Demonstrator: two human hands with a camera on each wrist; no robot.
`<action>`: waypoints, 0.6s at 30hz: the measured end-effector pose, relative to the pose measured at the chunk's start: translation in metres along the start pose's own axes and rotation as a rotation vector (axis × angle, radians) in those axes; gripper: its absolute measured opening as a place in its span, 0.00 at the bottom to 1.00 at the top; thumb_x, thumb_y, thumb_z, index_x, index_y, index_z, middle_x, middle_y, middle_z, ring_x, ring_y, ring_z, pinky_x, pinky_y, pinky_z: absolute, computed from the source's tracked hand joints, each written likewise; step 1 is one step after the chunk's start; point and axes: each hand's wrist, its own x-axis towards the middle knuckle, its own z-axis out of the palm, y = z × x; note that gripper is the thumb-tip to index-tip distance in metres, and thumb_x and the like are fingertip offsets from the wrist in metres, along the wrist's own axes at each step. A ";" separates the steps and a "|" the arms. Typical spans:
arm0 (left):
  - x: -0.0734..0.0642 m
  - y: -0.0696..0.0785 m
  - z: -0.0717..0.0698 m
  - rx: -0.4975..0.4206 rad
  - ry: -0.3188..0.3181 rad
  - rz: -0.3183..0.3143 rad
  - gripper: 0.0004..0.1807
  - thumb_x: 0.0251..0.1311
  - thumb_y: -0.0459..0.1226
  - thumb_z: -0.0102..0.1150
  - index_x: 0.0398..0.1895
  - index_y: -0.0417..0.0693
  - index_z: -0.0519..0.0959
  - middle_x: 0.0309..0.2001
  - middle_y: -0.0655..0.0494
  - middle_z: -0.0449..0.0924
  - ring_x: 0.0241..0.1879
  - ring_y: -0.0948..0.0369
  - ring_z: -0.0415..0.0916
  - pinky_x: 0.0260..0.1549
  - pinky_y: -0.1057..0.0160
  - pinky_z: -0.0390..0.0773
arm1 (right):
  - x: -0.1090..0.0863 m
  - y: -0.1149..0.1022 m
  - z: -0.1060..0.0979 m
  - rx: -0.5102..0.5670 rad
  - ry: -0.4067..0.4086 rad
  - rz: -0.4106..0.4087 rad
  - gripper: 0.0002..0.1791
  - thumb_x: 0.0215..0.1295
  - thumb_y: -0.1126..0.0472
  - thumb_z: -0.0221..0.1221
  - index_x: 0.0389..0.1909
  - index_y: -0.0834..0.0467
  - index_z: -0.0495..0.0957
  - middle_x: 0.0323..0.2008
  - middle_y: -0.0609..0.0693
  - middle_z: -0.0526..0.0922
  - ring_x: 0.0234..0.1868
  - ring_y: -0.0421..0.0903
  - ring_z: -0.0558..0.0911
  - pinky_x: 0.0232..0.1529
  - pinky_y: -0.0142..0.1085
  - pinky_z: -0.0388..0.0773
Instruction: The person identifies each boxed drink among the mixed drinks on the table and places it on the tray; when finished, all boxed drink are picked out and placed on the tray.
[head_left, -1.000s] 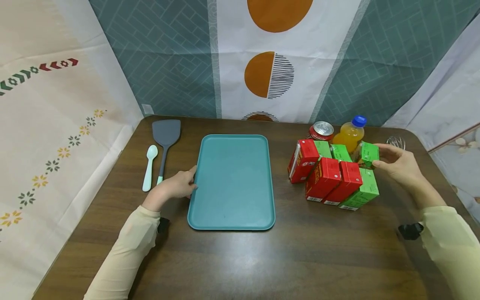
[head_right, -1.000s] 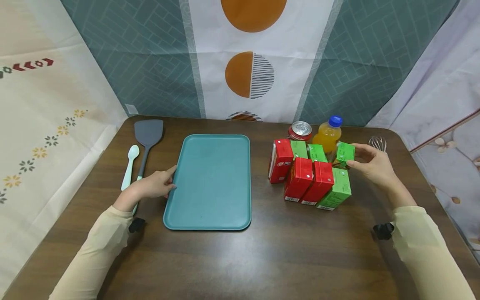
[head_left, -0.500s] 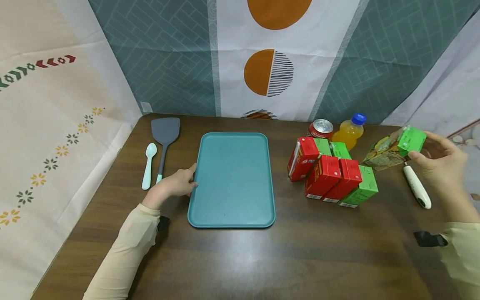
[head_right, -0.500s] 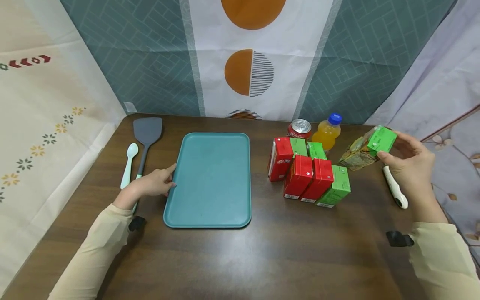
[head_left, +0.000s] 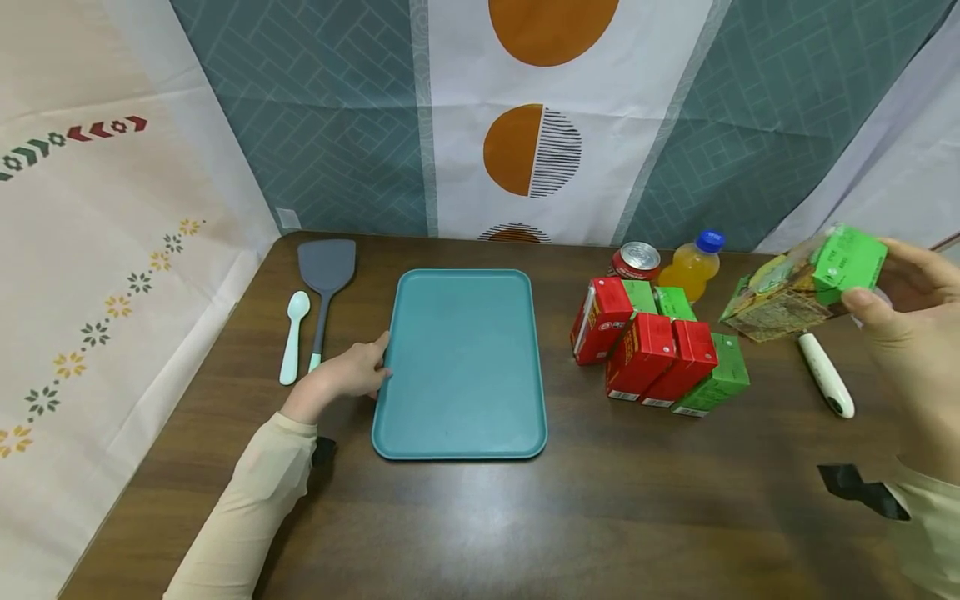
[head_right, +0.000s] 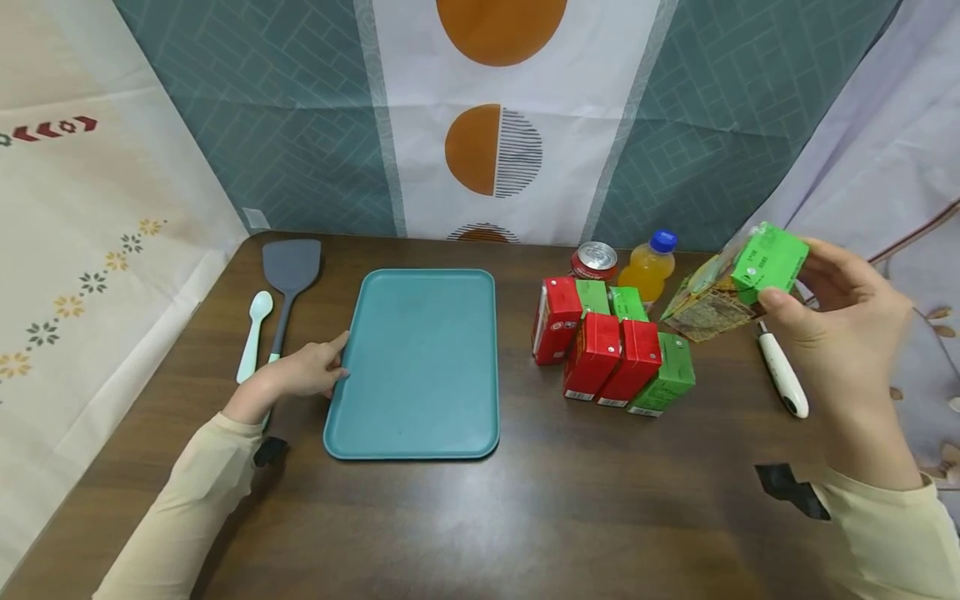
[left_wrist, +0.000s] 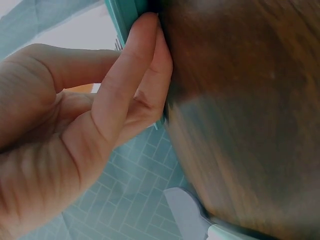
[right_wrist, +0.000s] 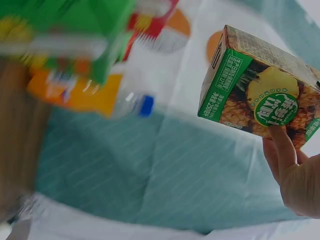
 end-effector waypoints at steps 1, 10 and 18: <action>0.000 0.000 0.000 0.004 -0.003 -0.002 0.37 0.67 0.29 0.43 0.68 0.24 0.33 0.23 0.45 0.72 0.25 0.57 0.80 0.29 0.63 0.76 | -0.001 -0.003 0.008 0.050 -0.010 -0.002 0.25 0.46 0.78 0.66 0.49 0.73 0.76 0.41 0.53 0.84 0.43 0.42 0.81 0.43 0.22 0.73; 0.001 -0.001 0.000 0.047 -0.015 0.006 0.37 0.67 0.28 0.43 0.67 0.21 0.33 0.30 0.40 0.77 0.26 0.58 0.81 0.33 0.60 0.78 | -0.014 -0.005 0.087 0.280 -0.145 -0.037 0.34 0.36 0.72 0.74 0.47 0.80 0.73 0.37 0.61 0.84 0.36 0.48 0.83 0.33 0.29 0.79; 0.003 -0.001 0.001 0.027 -0.012 0.013 0.38 0.66 0.29 0.43 0.67 0.21 0.32 0.29 0.42 0.75 0.27 0.58 0.81 0.31 0.62 0.77 | -0.028 0.008 0.147 0.253 -0.252 0.097 0.31 0.40 0.67 0.73 0.50 0.70 0.77 0.44 0.56 0.83 0.44 0.48 0.81 0.34 0.31 0.80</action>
